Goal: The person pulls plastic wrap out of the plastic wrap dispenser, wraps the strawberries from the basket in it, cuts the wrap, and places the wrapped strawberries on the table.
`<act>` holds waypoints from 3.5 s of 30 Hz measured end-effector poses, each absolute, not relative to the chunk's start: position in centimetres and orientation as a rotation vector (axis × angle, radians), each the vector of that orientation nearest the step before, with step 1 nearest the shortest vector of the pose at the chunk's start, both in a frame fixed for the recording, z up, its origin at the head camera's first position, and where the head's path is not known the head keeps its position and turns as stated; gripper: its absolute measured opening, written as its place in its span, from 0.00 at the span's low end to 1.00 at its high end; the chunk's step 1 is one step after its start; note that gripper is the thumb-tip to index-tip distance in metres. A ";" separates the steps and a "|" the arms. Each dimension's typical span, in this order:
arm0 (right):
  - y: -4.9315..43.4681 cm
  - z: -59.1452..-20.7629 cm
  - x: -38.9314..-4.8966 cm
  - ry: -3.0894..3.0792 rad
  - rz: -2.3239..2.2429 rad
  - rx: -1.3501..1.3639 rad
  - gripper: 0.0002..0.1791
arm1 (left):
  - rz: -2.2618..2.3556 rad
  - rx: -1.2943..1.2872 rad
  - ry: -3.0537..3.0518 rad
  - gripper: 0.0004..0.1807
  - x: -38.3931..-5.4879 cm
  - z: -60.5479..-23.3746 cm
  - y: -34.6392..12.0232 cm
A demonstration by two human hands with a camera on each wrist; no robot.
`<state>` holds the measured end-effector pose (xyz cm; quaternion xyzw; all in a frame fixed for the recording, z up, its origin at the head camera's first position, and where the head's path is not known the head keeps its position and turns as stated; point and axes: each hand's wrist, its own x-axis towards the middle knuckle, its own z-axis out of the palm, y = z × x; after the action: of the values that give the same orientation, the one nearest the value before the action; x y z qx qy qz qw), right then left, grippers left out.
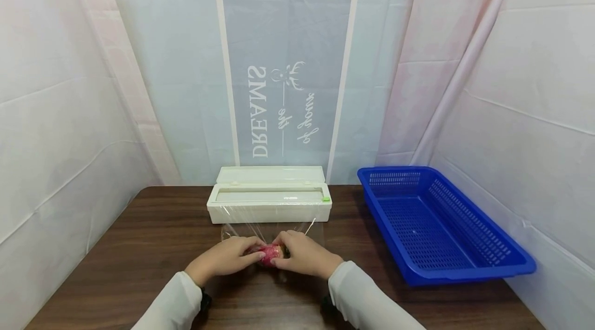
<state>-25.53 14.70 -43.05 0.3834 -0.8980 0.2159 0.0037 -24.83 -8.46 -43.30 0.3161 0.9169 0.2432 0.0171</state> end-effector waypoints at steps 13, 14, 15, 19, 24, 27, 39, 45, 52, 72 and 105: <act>15.0 -42.8 -28.1 -2.911 0.738 1.220 0.16 | 0.601 0.941 2.932 0.14 -25.2 -42.8 -9.8; 15.0 -42.7 -28.2 -2.921 0.741 1.217 0.16 | 0.581 0.932 2.944 0.15 -25.2 -42.8 -9.9; 14.9 -42.6 -28.3 -2.929 0.741 1.213 0.16 | 0.563 0.922 2.959 0.17 -25.1 -42.8 -10.0; 14.7 -42.4 -28.8 -2.963 0.752 1.223 0.17 | 0.536 0.956 3.082 0.23 -25.0 -42.7 -9.6; 14.5 -42.0 -29.6 -3.018 0.783 1.231 0.15 | 0.536 1.113 3.215 0.21 -25.1 -42.2 -8.1; 14.4 -41.8 -29.9 -3.045 0.804 1.222 0.13 | 0.548 1.169 3.220 0.19 -25.1 -42.2 -7.2; 14.6 -42.1 -30.6 -3.122 0.859 1.189 0.16 | 0.546 1.097 3.199 0.15 -25.2 -43.1 -6.2; 15.1 -42.0 -30.4 -3.097 0.909 1.115 0.17 | 0.589 1.003 3.155 0.14 -25.7 -43.0 -6.2; 15.7 -42.1 -30.1 -3.045 0.839 1.121 0.17 | 0.590 0.944 3.071 0.11 -26.6 -42.3 -5.8; 13.9 -41.9 -27.3 -2.435 0.189 1.166 0.13 | 0.472 0.841 3.004 0.09 -28.7 -40.9 -5.3; 12.9 -43.7 -29.2 -2.552 0.248 1.142 0.21 | 0.637 0.789 2.971 0.14 -30.1 -42.2 -5.6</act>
<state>-29.17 12.92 -43.68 0.4012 -0.8965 0.0870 0.1667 -30.14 -5.62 -42.16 0.2512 0.9464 0.2030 0.0010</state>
